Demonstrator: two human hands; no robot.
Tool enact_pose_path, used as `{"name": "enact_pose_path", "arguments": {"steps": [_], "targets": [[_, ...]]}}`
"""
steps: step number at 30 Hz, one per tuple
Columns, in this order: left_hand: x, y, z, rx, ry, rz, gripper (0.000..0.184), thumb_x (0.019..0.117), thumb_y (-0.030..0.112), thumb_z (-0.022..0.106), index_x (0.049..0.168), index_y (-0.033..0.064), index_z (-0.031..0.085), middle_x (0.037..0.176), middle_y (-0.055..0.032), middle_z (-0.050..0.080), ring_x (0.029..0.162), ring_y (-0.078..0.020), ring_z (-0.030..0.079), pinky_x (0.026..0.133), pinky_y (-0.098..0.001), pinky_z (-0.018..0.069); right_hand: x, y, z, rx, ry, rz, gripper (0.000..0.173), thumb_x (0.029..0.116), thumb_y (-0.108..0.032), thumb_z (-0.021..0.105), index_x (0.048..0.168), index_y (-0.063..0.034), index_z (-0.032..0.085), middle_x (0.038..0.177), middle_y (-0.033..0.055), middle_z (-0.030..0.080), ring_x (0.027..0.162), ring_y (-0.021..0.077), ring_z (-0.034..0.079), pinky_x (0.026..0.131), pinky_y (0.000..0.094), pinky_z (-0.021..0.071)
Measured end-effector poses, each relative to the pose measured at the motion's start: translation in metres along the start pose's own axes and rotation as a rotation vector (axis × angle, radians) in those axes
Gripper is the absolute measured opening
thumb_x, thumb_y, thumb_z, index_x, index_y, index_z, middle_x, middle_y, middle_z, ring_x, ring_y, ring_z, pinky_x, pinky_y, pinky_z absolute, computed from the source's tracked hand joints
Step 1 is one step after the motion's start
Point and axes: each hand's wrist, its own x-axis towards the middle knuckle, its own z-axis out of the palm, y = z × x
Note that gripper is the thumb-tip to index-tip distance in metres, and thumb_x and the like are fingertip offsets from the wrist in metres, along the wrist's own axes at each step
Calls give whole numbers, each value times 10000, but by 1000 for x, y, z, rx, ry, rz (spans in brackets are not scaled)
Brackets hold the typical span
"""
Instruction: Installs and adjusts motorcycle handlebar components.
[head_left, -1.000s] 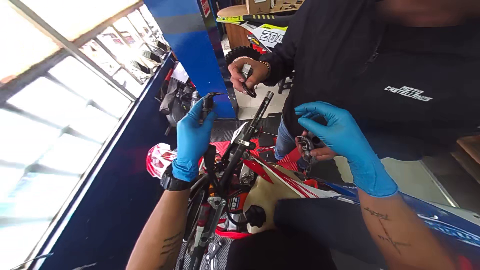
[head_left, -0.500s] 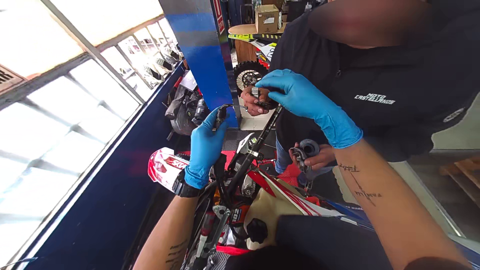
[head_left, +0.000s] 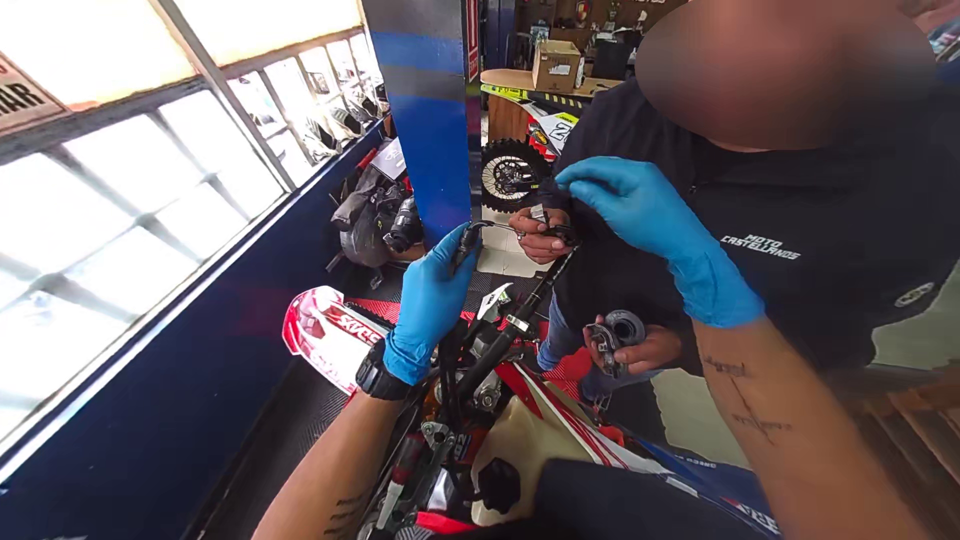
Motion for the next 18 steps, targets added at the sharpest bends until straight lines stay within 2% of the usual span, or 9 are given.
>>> {"name": "enact_pose_path", "arguments": {"steps": [2,4,6,8,11,18], "targets": [[0,-2,0,9,-3,1,371,1014,228,583,1368,145,655,1164,1,751,1063,-58,697,970,-311,554,-21,-11,-2,33,26,66,237,989,-239,668,1179,-106,715,1103,28,709,909,85,682,781,275,592],[1,-3,1,21,-10,7,379,1015,230,575,1378,149,649,1182,-3,747,1076,-73,696,972,-327,554,-39,-15,3,19,14,118,294,925,-303,744,1175,-149,730,1079,3,701,887,87,671,736,276,583],[2,-5,2,26,-18,14,379,1018,232,569,1379,149,649,1182,-10,747,1068,-89,701,964,-344,558,-51,-14,14,-18,49,161,229,936,-286,724,1132,-171,751,1026,-25,700,845,52,651,718,242,560],[2,-5,4,26,-20,25,373,1020,233,567,1373,146,654,1178,-7,749,1061,-89,703,955,-347,559,-57,-14,22,-7,119,209,157,961,-228,694,1077,-146,763,978,-26,707,801,20,645,712,202,551],[2,-3,5,18,-25,26,372,1021,228,568,1373,144,654,1181,-5,750,1070,-87,703,963,-340,559,-58,-16,29,56,188,248,155,959,-195,693,1067,-108,761,958,-17,717,788,-5,650,718,158,552],[3,-2,4,42,-49,35,370,1022,241,567,1369,153,658,1175,-6,752,1069,-101,706,965,-368,561,-65,-19,51,80,321,239,142,962,-184,694,1040,-91,766,967,4,723,844,15,674,766,178,574]]}}
